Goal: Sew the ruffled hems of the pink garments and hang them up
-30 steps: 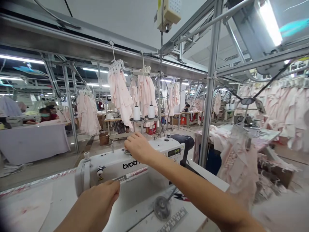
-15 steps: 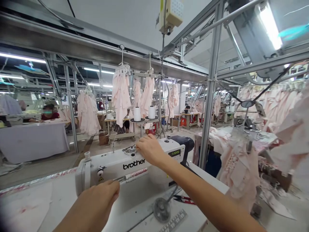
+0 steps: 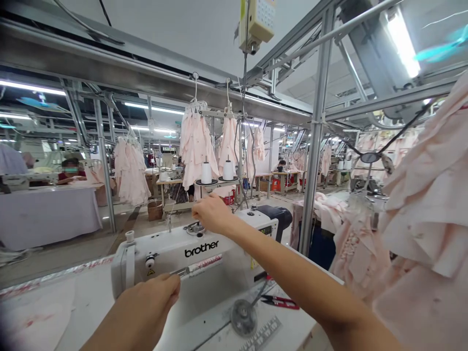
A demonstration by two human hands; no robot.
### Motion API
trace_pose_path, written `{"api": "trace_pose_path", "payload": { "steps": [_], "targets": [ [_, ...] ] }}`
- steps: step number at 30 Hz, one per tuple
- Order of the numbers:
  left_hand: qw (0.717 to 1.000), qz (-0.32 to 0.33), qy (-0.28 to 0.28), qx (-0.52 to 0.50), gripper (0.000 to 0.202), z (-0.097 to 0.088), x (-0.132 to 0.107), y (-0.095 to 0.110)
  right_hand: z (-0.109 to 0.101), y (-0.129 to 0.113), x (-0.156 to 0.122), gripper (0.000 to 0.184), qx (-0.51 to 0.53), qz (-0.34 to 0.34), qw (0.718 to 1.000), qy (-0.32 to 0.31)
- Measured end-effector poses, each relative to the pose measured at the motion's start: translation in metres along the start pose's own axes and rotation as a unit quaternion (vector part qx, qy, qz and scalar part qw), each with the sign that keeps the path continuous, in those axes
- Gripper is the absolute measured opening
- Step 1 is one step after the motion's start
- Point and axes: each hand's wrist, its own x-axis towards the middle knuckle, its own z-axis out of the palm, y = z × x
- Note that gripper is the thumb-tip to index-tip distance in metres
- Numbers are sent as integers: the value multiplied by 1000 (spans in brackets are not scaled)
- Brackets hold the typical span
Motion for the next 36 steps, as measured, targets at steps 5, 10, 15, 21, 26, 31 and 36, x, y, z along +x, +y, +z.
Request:
{"api": "trace_pose_path", "payload": {
  "steps": [5,10,15,21,26,31,36],
  "targets": [
    [1000,-6,4,6,30,0,0,-2,1,-23,0,17,-41,-60,997,-22],
    [1000,-10,7,-3,29,-1,-4,-4,-6,-22,-44,17,-53,-61,997,-7],
    [1000,-5,13,-4,27,0,-4,-5,3,6,-35,17,-46,-4,999,10],
    [1000,3,11,19,30,8,4,-10,4,-16,-16,16,-79,-74,994,3],
    [1000,20,11,11,29,6,4,-10,2,-12,-52,16,-98,-38,994,10],
    [1000,14,-5,15,27,8,9,-8,9,5,-30,14,-103,-28,994,6],
    [1000,11,-10,18,32,13,14,-13,-1,-16,-11,15,-135,-96,986,-5]
  ]
}}
